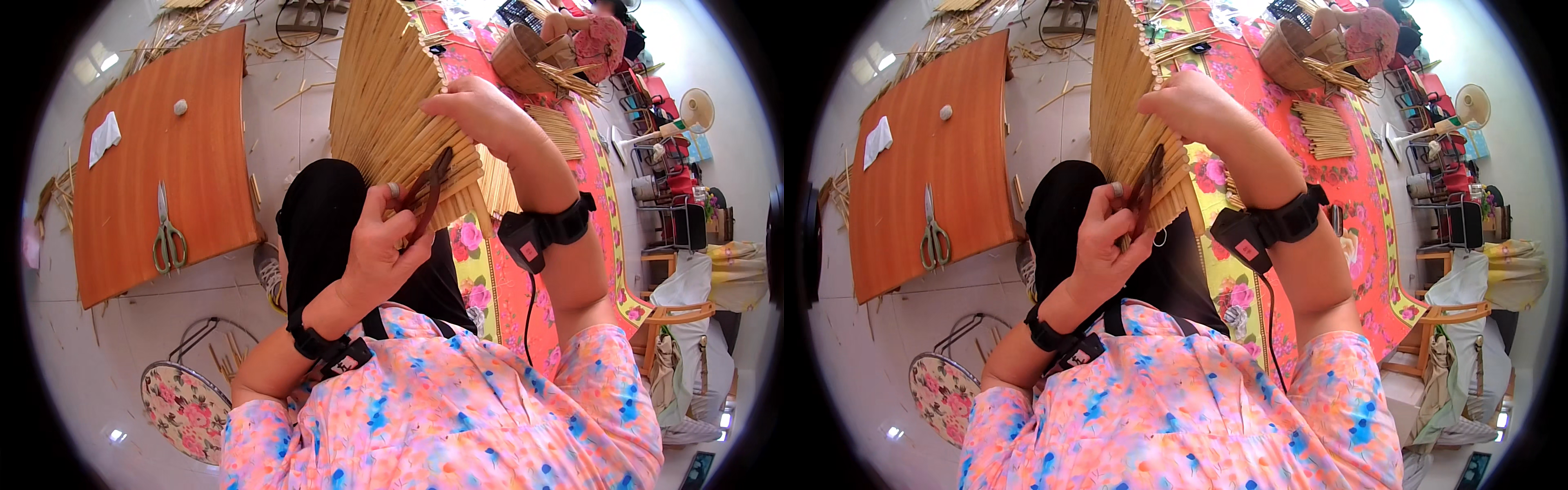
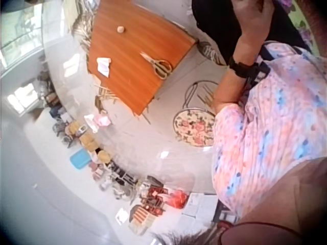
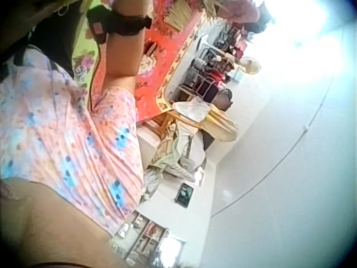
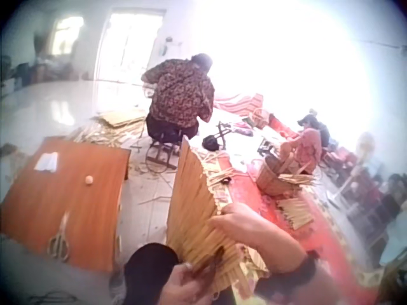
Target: The person sits on the floor and weaves a bamboo mat by threading a white string through parallel bamboo strips. They use a pair of pliers to pull the string tight and occasionally use scissors to cut the string. The person works on a single mat throughout the clip, securing the strips together.
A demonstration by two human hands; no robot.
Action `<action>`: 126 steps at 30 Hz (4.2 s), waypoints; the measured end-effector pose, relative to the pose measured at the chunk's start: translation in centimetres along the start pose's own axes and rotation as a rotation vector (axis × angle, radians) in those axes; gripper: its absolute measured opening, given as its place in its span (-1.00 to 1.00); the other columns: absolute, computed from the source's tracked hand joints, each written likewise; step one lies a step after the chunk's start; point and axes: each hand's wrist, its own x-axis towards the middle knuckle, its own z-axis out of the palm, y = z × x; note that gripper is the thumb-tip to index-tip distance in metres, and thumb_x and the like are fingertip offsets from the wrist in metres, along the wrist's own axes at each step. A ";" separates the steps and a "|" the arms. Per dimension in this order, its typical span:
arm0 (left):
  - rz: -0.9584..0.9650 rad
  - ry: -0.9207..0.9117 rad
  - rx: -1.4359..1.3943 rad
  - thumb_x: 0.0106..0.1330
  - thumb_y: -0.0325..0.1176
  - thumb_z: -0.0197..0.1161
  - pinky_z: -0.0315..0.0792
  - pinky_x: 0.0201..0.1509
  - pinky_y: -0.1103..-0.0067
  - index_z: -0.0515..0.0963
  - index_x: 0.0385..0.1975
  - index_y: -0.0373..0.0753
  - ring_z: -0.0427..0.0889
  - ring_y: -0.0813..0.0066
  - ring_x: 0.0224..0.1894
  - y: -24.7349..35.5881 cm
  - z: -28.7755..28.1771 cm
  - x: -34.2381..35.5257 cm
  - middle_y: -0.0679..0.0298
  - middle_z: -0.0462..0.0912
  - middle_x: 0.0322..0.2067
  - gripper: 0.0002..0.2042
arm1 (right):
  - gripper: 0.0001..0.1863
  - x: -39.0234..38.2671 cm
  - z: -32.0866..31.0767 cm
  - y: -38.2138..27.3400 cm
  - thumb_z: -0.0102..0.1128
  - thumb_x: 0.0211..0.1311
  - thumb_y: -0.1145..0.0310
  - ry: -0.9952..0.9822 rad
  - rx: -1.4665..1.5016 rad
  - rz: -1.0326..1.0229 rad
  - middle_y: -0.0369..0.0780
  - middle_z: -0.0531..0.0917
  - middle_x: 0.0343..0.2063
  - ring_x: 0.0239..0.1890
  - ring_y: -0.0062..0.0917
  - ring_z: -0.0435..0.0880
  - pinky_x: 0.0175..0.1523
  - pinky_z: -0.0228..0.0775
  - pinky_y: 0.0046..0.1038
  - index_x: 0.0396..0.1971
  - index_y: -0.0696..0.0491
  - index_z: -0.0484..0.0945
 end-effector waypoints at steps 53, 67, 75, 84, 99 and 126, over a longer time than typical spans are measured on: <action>-0.124 -0.192 0.376 0.22 -0.54 0.22 0.55 -0.26 0.61 0.48 -0.02 -0.37 0.67 0.48 -0.36 5.0 -5.5 6.3 0.11 0.48 0.05 -0.69 | -0.45 -3.2 1.9 2.4 0.10 0.19 -0.08 0.203 0.066 -0.240 -0.16 0.53 -0.69 -0.59 -0.47 0.58 -0.43 0.40 -0.40 -0.45 0.22 0.61; -0.219 -0.180 0.260 0.28 -0.64 0.12 0.51 -0.32 0.69 0.40 -0.30 -0.42 0.65 0.54 -0.37 6.1 -2.5 7.9 0.21 0.48 -0.23 -0.94 | -0.63 -4.9 7.8 9.1 0.21 0.20 0.38 -0.049 0.972 -0.374 -0.27 0.57 -0.20 -0.53 -0.79 0.48 -0.46 0.37 -0.70 -0.01 0.18 0.48; -0.213 -0.260 0.595 0.36 -0.55 0.06 0.37 -0.35 0.73 0.42 -0.23 -0.34 0.48 0.72 -0.41 6.6 -4.4 7.8 0.33 0.55 -0.47 -0.95 | -0.70 -5.3 9.7 8.3 0.25 0.11 0.32 0.192 0.939 -0.503 -0.13 0.61 -0.28 -0.27 -0.38 0.59 -0.18 0.41 -0.44 -0.21 0.18 0.53; -0.217 -0.341 0.619 0.31 -0.57 0.13 0.36 -0.13 0.72 0.46 -0.19 -0.35 0.46 0.74 -0.25 7.3 -4.2 8.9 0.38 0.54 -0.34 -0.89 | -0.87 -3.7 6.8 8.1 0.07 0.23 0.42 0.017 0.892 -0.469 -0.03 0.60 -0.45 -0.35 -0.18 0.59 -0.25 0.41 -0.32 -0.35 0.18 0.48; 0.029 -0.384 0.905 0.22 -0.68 0.09 0.40 -0.40 0.65 0.53 -0.30 -0.41 0.49 0.59 -0.51 9.2 -4.2 9.4 0.19 0.55 -0.52 -0.88 | -0.91 -2.3 1.8 5.4 0.19 0.01 0.47 0.297 -0.227 -0.671 -0.07 0.63 -0.51 -0.38 -0.20 0.65 -0.31 0.47 -0.26 -0.44 0.13 0.59; -0.589 0.102 0.350 0.32 -0.57 0.02 0.28 -0.43 0.79 0.47 0.03 -0.34 0.35 0.73 -0.54 6.3 -16.7 7.6 0.43 0.40 -0.58 -0.70 | -0.73 -6.0 1.0 7.3 0.09 0.06 0.50 0.397 0.217 -0.504 -0.09 0.59 -0.27 -0.24 -0.21 0.58 -0.10 0.40 -0.29 -0.17 0.11 0.52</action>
